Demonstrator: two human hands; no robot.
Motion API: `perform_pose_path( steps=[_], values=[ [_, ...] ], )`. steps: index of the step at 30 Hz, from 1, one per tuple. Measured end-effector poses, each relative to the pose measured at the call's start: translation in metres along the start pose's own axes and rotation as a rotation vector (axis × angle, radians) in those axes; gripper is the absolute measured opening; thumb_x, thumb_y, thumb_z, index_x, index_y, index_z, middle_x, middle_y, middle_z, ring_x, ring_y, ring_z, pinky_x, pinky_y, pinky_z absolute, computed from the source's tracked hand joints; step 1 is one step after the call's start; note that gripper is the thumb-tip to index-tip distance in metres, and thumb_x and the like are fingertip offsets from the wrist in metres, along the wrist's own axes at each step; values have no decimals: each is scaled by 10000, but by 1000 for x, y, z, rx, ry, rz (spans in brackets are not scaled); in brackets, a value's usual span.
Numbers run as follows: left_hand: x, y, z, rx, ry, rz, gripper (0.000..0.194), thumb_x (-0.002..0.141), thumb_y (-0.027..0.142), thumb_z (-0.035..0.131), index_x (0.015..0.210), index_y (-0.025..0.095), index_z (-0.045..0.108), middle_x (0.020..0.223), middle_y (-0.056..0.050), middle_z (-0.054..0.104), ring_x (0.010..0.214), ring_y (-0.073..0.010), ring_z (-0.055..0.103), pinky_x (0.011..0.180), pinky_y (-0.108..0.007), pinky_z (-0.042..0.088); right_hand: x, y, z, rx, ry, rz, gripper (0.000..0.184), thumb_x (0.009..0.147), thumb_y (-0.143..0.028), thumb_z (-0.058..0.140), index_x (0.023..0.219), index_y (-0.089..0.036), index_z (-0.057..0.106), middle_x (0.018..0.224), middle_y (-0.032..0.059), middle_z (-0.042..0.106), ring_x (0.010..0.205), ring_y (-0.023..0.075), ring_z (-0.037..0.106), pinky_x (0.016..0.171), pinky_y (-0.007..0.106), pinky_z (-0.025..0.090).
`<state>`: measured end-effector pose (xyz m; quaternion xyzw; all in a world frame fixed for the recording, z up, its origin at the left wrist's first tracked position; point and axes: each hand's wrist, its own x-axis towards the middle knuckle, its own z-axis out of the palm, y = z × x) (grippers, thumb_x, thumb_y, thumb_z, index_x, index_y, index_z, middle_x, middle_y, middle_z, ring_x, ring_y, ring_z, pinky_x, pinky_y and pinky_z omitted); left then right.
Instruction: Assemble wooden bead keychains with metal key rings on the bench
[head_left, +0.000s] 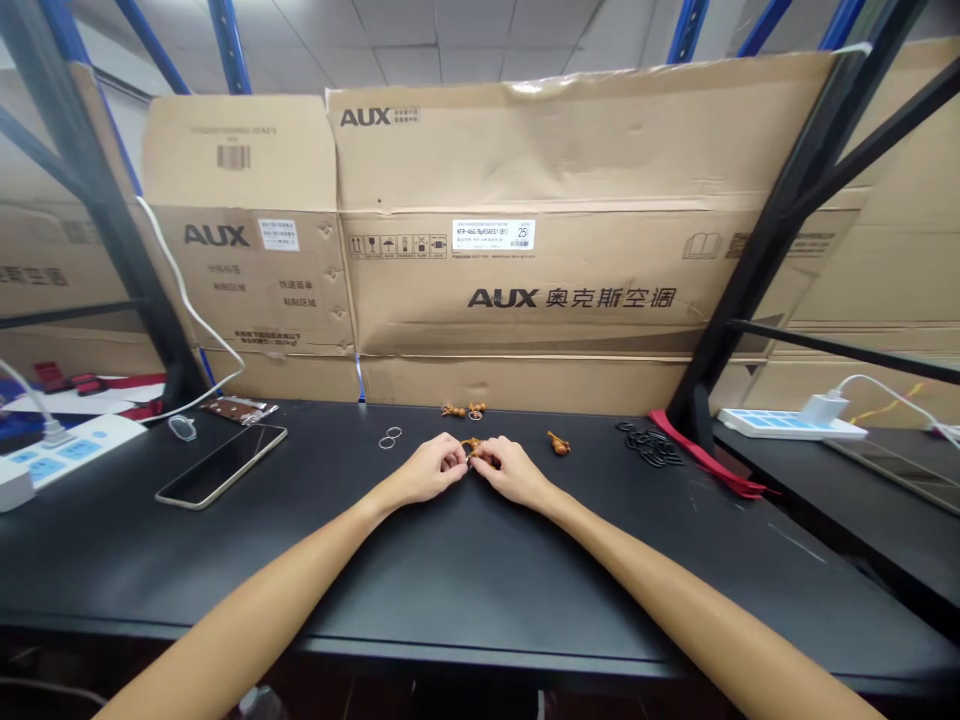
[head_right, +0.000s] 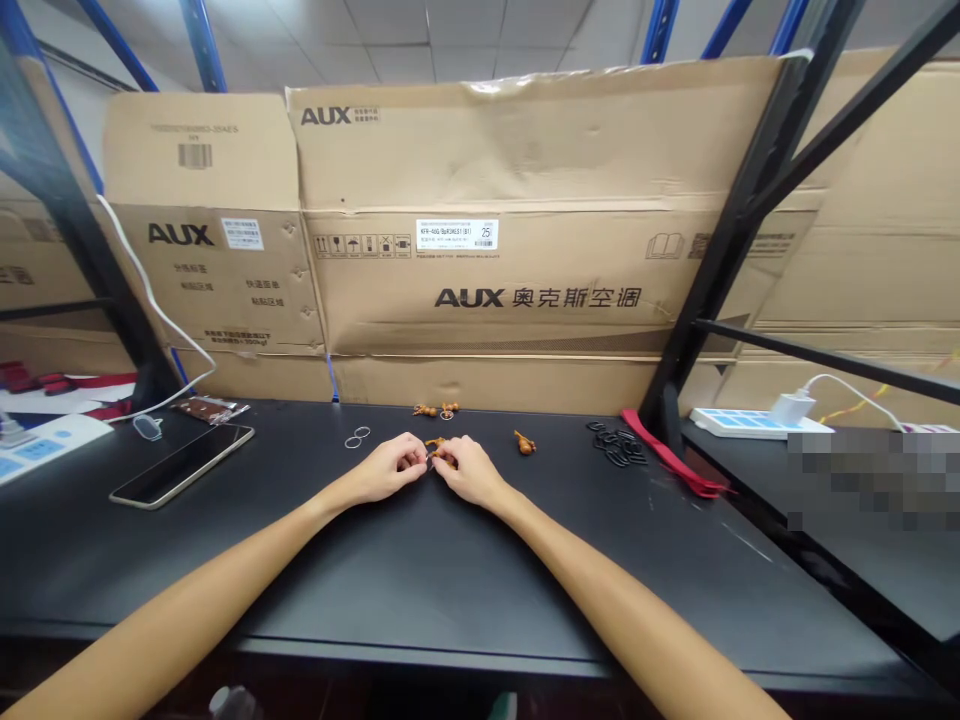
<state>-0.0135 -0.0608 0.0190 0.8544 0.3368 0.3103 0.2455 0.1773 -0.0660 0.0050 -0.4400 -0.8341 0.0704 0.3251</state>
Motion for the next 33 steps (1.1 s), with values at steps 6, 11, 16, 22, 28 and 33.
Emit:
perform_pose_path(
  steps=[6,11,16,22,28,33],
  values=[
    [0,2,1,14,10,-49,251,851,349,515,722,153,603,911,-42,577,691,-113,542,670,-251,467,-3,-4,4,-166,44,-176,107,864,-171,517,821,-184,615,790,45,619,774,177,464,695,303,330],
    [1,-2,0,-65,9,-49,222,831,354,543,765,157,621,946,-47,567,731,-119,560,701,-253,481,-2,-2,3,-169,81,-98,139,874,-210,526,760,-188,602,756,45,615,771,185,473,699,311,335],
    [0,-3,0,-11,41,-32,212,810,355,571,745,163,634,954,-43,554,695,-111,539,691,-262,479,0,3,4,-64,75,21,193,868,-246,546,685,-194,575,671,16,594,710,168,474,670,287,351],
    [1,-2,1,42,52,-48,283,840,369,523,689,150,622,952,-53,558,673,-111,528,658,-261,469,-4,-2,3,-15,53,-141,134,871,-209,528,755,-199,595,689,9,611,714,160,474,685,287,351],
    [1,-2,0,21,29,-23,223,835,349,532,757,166,632,982,-51,555,697,-113,538,701,-266,479,-2,-4,0,-51,59,-34,207,860,-217,527,657,-196,563,634,5,593,692,160,481,671,280,347],
    [1,-1,1,26,29,-19,215,825,351,542,765,167,635,981,-49,554,693,-114,533,699,-269,480,-2,-2,0,-35,60,-23,219,870,-238,523,657,-197,556,644,8,587,687,159,478,656,273,349]
  ],
)
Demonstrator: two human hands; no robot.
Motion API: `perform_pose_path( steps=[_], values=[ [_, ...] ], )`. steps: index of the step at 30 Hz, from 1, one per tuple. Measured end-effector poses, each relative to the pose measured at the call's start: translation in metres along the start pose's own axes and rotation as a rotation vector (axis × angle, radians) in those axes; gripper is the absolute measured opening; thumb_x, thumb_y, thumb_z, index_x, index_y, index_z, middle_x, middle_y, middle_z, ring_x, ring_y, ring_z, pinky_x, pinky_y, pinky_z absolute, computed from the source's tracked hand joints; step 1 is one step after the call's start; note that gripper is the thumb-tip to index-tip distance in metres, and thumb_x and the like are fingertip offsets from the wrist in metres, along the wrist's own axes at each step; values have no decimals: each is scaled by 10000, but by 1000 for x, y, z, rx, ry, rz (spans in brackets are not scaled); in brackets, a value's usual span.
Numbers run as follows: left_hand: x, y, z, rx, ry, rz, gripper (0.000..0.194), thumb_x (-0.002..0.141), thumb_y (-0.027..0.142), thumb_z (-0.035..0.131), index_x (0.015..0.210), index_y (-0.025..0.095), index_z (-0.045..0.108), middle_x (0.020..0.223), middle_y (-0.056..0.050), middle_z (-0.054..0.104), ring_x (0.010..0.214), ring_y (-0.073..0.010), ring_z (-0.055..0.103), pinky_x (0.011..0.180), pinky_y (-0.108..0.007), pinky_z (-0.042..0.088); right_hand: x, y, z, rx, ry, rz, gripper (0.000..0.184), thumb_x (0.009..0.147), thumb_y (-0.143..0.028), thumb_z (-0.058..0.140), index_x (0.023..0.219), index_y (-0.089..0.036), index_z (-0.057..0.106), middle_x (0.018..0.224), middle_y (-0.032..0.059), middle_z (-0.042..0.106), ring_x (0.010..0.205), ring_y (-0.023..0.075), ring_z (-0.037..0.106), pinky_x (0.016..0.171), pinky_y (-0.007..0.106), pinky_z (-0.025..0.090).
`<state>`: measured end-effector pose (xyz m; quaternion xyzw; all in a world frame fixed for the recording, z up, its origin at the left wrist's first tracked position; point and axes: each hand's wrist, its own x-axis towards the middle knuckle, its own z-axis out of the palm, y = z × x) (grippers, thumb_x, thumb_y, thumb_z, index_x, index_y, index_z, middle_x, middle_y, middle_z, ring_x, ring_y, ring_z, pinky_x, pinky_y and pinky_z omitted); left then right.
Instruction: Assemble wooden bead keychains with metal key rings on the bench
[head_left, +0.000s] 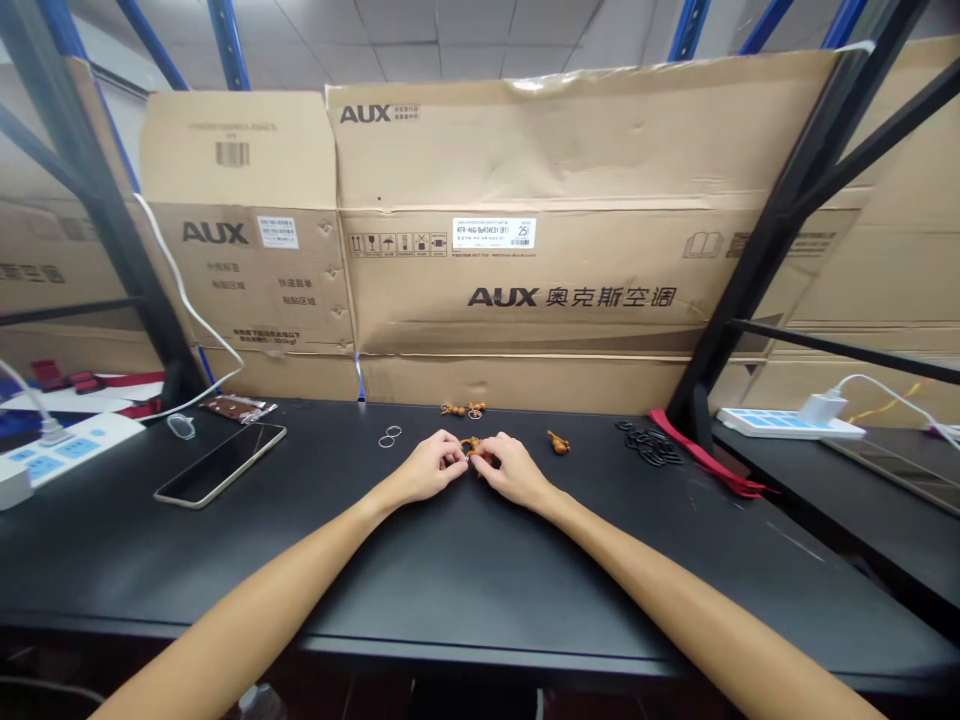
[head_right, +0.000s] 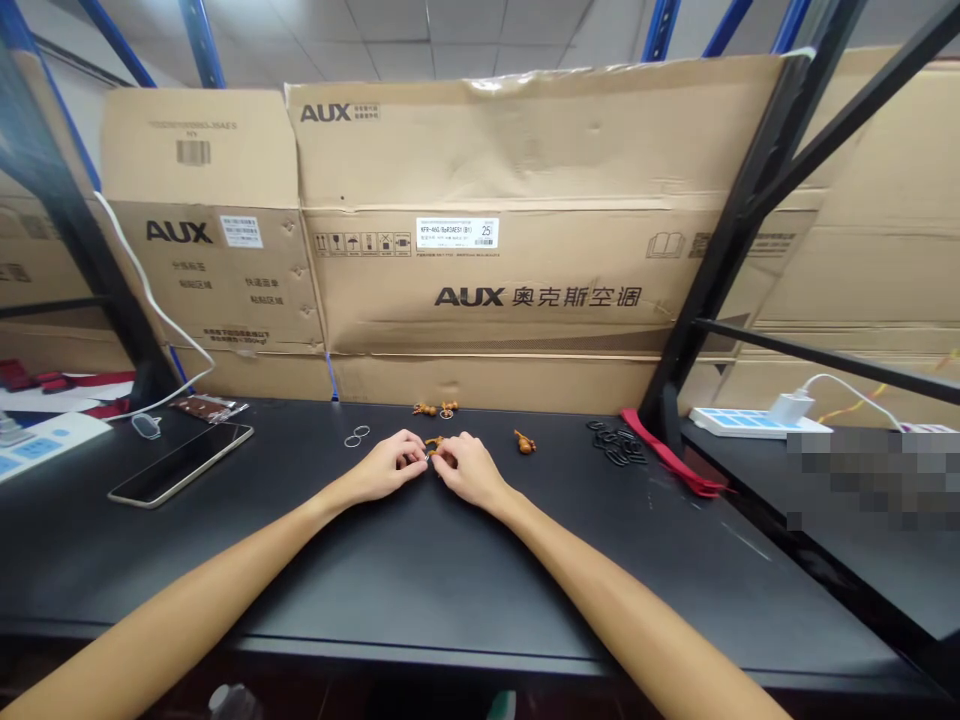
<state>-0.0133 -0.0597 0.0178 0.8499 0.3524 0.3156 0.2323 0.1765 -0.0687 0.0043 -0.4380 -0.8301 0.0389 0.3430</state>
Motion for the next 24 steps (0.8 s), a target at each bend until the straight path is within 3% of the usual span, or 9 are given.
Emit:
perform_pose_path(
  steps=[6,12,19,24],
  values=[
    [1,-3,1,30,19,-18,249,855,347,509,751,161,638,976,-57,559,727,-124,547,701,-264,480,-2,-2,0,0,-10,-160,155,893,-222,497,766,-199,583,732,19,610,736,161,471,696,285,348],
    [0,-1,1,-5,17,2,188,826,322,561,767,162,639,997,-46,543,679,-101,542,690,-254,475,0,3,2,-58,35,12,192,854,-223,535,665,-191,544,670,14,589,719,165,472,682,285,342],
    [1,-1,1,9,36,-25,264,850,341,521,704,156,640,968,-58,568,703,-121,552,681,-263,481,-2,1,0,-8,-23,-154,163,896,-238,492,770,-199,587,756,28,611,745,164,469,704,289,356],
    [1,-1,0,6,16,-1,211,848,304,525,749,156,639,983,-57,559,703,-114,554,696,-261,484,0,1,1,-56,22,-22,197,873,-245,529,688,-189,566,705,21,594,736,162,469,699,288,349]
  ],
)
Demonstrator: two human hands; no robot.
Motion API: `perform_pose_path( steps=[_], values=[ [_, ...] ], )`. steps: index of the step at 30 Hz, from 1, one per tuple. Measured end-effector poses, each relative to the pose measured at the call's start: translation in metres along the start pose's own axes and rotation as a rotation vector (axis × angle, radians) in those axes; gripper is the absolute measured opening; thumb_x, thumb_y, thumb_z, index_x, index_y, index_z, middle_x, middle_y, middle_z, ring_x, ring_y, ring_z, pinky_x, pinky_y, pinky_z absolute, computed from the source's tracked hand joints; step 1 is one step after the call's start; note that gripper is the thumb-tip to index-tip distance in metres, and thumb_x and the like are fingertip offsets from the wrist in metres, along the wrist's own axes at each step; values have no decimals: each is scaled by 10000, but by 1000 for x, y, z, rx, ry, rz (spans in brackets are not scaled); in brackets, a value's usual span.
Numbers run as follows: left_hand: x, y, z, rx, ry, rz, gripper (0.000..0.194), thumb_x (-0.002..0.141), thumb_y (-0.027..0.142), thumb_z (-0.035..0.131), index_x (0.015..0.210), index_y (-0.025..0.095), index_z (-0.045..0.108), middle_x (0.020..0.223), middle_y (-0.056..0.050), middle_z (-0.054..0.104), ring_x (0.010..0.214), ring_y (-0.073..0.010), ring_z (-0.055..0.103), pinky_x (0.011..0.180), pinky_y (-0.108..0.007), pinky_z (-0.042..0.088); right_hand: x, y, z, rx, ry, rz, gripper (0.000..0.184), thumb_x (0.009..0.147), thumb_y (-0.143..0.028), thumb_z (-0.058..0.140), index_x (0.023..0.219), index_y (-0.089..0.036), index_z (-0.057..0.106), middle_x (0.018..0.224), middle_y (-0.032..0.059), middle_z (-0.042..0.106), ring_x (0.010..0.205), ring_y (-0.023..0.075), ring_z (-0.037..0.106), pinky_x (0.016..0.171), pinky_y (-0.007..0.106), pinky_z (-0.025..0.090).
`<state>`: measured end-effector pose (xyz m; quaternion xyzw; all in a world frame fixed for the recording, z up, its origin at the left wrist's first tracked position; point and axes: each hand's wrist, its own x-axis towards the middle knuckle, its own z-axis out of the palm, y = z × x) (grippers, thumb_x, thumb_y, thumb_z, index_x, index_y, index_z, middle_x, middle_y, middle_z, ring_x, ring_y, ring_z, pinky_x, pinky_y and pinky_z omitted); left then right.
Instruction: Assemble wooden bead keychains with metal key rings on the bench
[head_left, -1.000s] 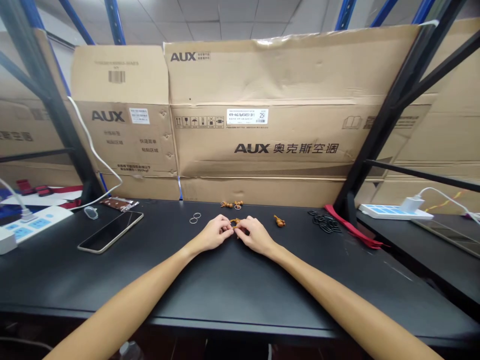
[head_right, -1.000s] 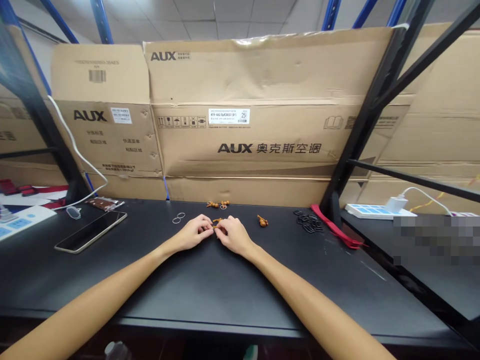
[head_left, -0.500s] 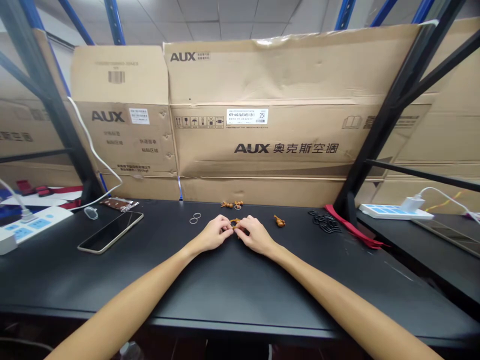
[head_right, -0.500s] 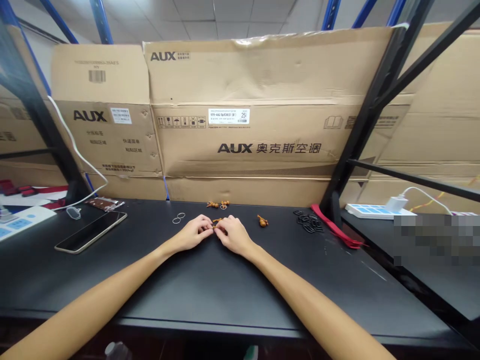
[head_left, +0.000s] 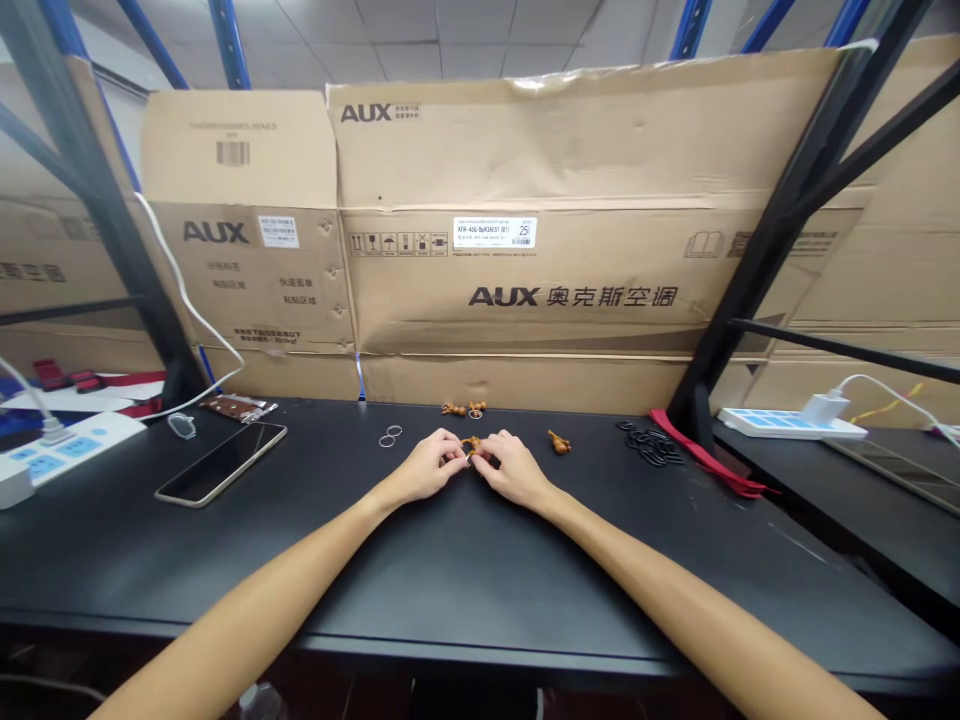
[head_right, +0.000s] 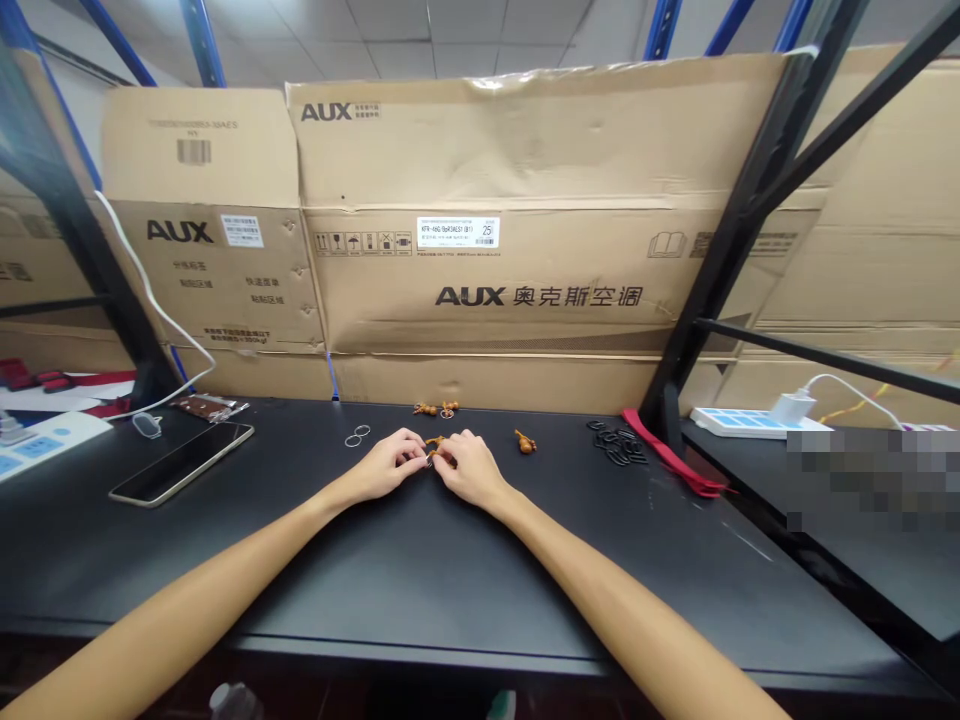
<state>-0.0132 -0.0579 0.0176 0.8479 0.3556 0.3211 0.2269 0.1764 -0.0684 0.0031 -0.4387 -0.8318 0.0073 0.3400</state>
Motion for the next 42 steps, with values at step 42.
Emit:
perform_pose_path(
  steps=[42],
  values=[
    [3,-6,-9,193,135,-175,254,824,307,491,712,152,657,701,-36,674,640,-161,584,638,-270,421,-1,8,-5,-158,-178,58,526,873,-610,404,1158,-220,612,1296,80,543,1185,241,462,946,401,373]
  ],
)
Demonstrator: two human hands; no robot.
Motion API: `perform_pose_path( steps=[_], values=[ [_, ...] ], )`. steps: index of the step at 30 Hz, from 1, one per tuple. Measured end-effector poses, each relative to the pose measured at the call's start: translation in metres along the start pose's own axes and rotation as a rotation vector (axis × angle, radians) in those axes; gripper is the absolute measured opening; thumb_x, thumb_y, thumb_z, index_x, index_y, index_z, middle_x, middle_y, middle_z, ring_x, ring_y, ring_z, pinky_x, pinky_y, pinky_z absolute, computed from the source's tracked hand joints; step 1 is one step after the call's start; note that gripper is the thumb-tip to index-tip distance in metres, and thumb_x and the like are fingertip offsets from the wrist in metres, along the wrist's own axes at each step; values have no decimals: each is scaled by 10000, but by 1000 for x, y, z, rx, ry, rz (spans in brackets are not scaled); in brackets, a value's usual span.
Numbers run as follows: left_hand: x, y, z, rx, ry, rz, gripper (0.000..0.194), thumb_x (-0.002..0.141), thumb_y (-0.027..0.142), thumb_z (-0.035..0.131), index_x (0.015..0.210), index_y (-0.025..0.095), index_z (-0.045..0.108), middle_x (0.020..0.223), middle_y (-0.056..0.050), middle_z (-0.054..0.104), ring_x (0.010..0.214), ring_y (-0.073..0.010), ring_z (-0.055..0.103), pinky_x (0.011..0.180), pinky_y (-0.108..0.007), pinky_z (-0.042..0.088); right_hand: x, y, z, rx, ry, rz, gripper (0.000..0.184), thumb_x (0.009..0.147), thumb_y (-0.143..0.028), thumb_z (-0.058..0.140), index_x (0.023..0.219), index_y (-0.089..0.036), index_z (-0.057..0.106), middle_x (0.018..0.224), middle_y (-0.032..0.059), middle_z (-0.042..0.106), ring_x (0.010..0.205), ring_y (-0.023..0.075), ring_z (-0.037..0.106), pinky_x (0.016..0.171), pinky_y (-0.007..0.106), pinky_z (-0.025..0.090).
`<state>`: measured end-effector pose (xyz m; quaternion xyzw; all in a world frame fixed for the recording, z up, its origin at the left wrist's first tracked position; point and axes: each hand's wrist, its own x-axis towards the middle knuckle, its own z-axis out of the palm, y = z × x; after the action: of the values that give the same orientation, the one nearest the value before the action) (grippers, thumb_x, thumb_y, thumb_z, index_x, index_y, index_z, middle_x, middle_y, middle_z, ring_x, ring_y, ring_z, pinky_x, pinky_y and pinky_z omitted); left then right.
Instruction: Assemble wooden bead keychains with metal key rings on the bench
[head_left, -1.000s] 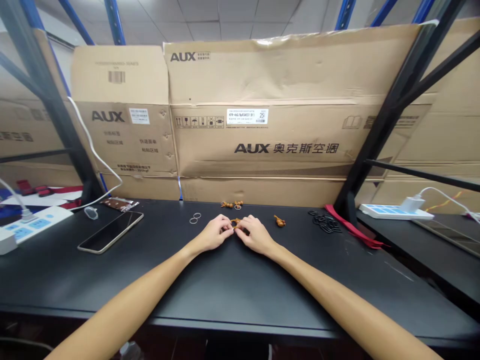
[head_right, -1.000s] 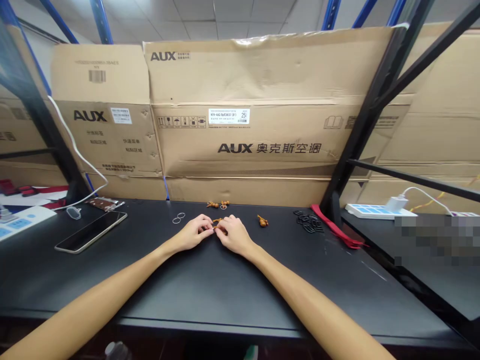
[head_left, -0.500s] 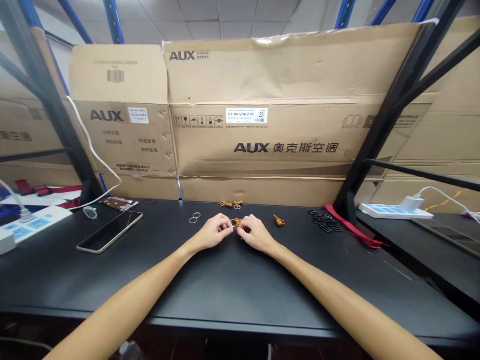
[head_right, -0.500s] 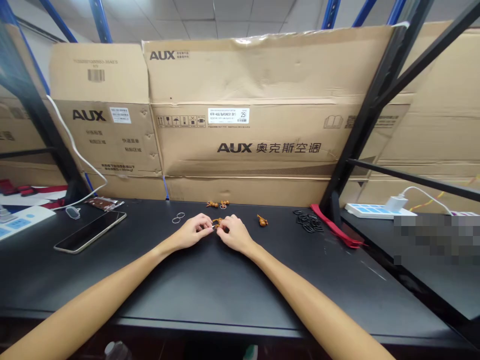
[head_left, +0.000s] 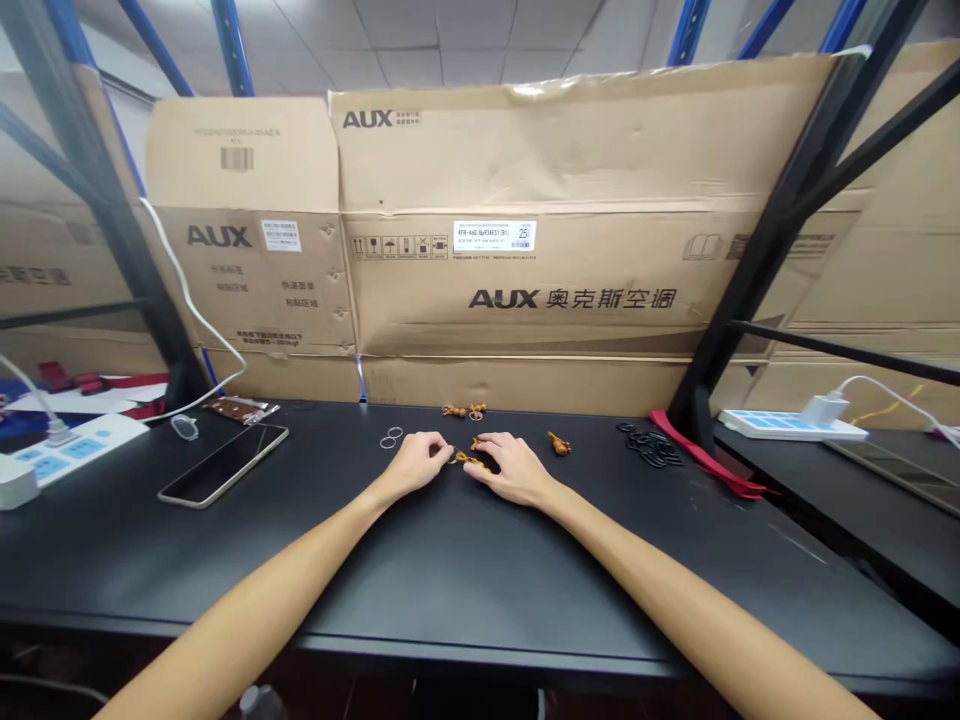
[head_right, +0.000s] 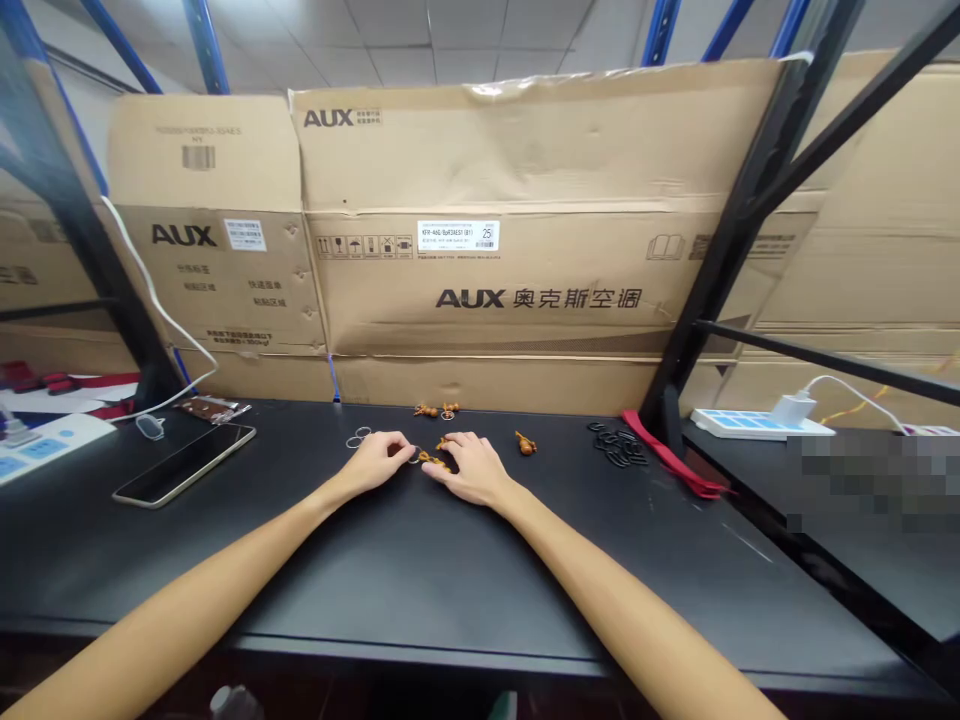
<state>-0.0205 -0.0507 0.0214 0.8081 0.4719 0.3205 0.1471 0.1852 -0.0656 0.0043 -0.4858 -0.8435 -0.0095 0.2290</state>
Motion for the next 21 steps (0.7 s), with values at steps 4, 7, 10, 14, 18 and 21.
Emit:
perform_pose_path(
  steps=[4,7,10,14,18,21],
  values=[
    [2,-9,0,54,43,17,202,825,278,497,753,160,644,763,-46,662,686,-163,587,678,-275,439,1,5,3,-54,58,131,601,860,-660,368,1069,-174,653,1225,118,580,1150,262,478,949,413,359],
    [2,-13,-1,75,77,78,150,814,276,522,848,166,618,863,-50,622,732,-163,575,706,-285,453,1,7,3,-74,154,164,598,824,-679,427,1011,-164,666,1223,145,567,1161,296,453,937,438,356],
    [-2,-11,-1,135,84,189,139,818,298,532,833,175,594,869,-49,585,775,-176,559,730,-297,449,0,3,0,-69,296,86,495,787,-636,537,913,-174,662,1109,140,603,1063,288,494,873,414,382],
    [-10,0,1,171,-83,271,259,838,310,516,617,180,552,608,-9,528,564,-140,488,621,-270,409,-2,-7,-2,72,194,-95,375,891,-424,487,624,-183,590,643,36,601,650,155,533,682,290,396],
    [-14,8,5,229,-112,307,224,851,274,491,672,178,585,670,-35,571,652,-168,534,683,-289,425,-2,-10,1,121,57,-195,250,891,-285,475,740,-176,641,684,28,624,623,134,534,639,258,407],
    [-11,5,6,304,-93,313,230,884,319,462,980,177,615,1006,-93,623,950,-239,555,850,-374,428,-2,-6,3,61,92,-172,244,893,-306,480,1006,-173,651,987,88,653,904,192,577,847,337,432]
  ],
)
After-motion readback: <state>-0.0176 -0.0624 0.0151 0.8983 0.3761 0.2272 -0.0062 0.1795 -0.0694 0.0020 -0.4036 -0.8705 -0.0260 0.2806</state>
